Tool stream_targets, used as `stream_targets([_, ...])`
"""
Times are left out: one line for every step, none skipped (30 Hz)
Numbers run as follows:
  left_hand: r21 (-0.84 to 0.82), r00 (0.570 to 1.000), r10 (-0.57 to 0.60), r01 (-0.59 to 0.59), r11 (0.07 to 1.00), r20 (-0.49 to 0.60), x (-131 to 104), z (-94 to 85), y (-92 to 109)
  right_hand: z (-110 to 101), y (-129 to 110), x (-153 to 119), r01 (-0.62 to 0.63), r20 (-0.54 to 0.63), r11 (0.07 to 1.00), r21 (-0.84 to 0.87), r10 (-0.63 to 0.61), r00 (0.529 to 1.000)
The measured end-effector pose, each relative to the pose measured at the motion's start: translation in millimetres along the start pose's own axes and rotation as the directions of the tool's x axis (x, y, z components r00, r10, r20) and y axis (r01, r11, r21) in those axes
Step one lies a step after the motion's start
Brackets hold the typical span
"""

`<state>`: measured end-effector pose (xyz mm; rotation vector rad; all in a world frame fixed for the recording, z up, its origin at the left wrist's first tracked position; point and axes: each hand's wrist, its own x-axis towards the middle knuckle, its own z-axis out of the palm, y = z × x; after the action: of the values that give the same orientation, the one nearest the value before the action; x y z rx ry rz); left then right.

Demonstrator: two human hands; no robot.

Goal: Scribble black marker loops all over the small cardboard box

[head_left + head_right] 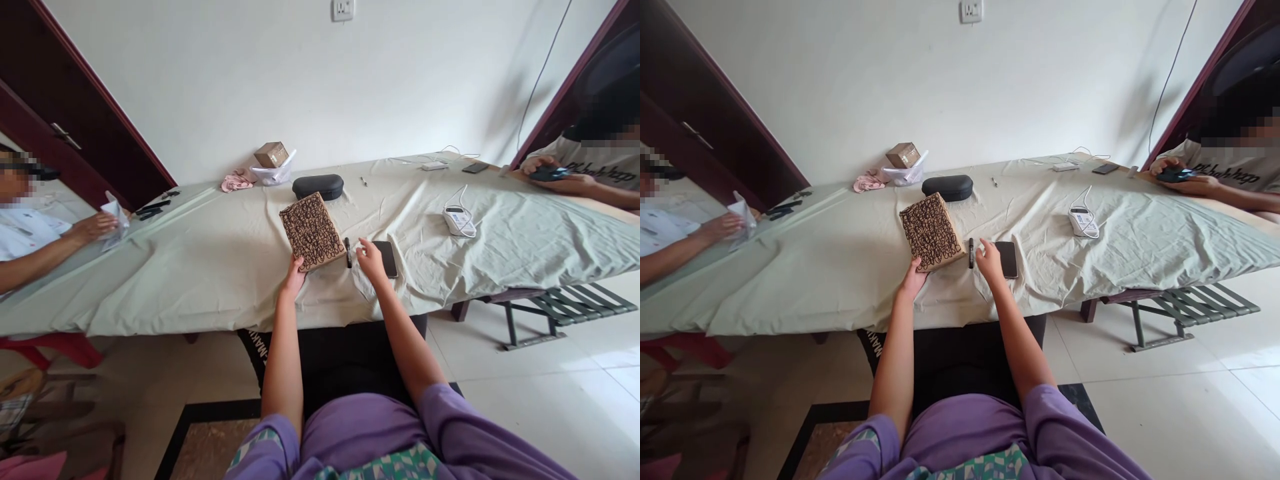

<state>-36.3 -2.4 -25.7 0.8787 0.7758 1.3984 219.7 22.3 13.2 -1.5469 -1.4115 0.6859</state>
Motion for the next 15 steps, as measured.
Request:
stream_targets([-0.011, 1.0, 0.018, -0.018, 1.0, -0.003, 0, 0.3, 0, -7, -1, 0, -0.011, -0.028, 0.999, -0.04, 0.01, 1.0])
stream_targets([-0.019, 0.999, 0.036, -0.036, 0.999, -0.005, -1, 0.6, 0, -14, -1, -1, -0.046, -0.066, 0.995, -0.091, 0.04, 0.997])
stream_targets([-0.025, 0.999, 0.049, -0.049, 0.998, -0.004, -1, 1.0, 0, -21, 0, -3, -0.106, -0.108, 0.981, -0.161, 0.089, 0.99])
stream_targets([-0.027, 0.999, 0.054, -0.054, 0.998, -0.001, -2, 1.5, 0, -26, 2, -4, -0.179, -0.148, 0.952, -0.248, 0.145, 0.978])
stream_targets([-0.026, 0.998, 0.057, -0.057, 0.998, 0.002, -3, 2.1, 0, -30, 4, -6, -0.251, -0.185, 0.905, -0.343, 0.197, 0.963])
stream_targets([-0.023, 0.998, 0.061, -0.06, 0.998, 0.003, -3, 2.6, 0, -34, 7, -8, -0.306, -0.211, 0.848, -0.432, 0.235, 0.949])
stream_targets([-0.019, 0.998, 0.065, -0.065, 0.998, 0.001, -4, 3.1, 1, -36, 10, -10, -0.339, -0.224, 0.793, -0.506, 0.259, 0.939])
stream_targets([-0.014, 0.997, 0.071, -0.071, 0.997, 0.0, -4, 3.6, 1, -37, 13, -11, -0.352, -0.226, 0.753, -0.555, 0.27, 0.936])
stream_targets([-0.007, 0.997, 0.079, -0.079, 0.997, -0.002, -4, 4.0, 1, -38, 16, -12, -0.353, -0.225, 0.737, -0.577, 0.271, 0.936])
stream_targets([0.001, 0.996, 0.088, -0.088, 0.996, -0.005, -4, 4.3, 1, -39, 17, -11, -0.351, -0.221, 0.732, -0.584, 0.273, 0.936])
stream_targets([0.008, 0.995, 0.095, -0.095, 0.995, -0.006, -4, 4.6, 0, -40, 18, -11, -0.346, -0.21, 0.734, -0.585, 0.275, 0.938])
stream_targets([0.015, 0.995, 0.1, -0.1, 0.995, -0.007, -3, 4.7, 0, -42, 19, -10, -0.336, -0.19, 0.739, -0.585, 0.277, 0.942])
stream_targets([0.021, 0.994, 0.105, -0.104, 0.994, -0.009, -3, 4.7, 0, -43, 19, -8, -0.323, -0.167, 0.745, -0.584, 0.279, 0.946])
stream_targets([0.026, 0.994, 0.106, -0.106, 0.994, -0.01, -2, 4.6, -1, -44, 19, -7, -0.308, -0.139, 0.751, -0.584, 0.281, 0.95])
stream_targets([0.029, 0.994, 0.106, -0.106, 0.994, -0.011, -1, 4.4, -1, -44, 19, -6, -0.296, -0.115, 0.756, -0.584, 0.283, 0.952])
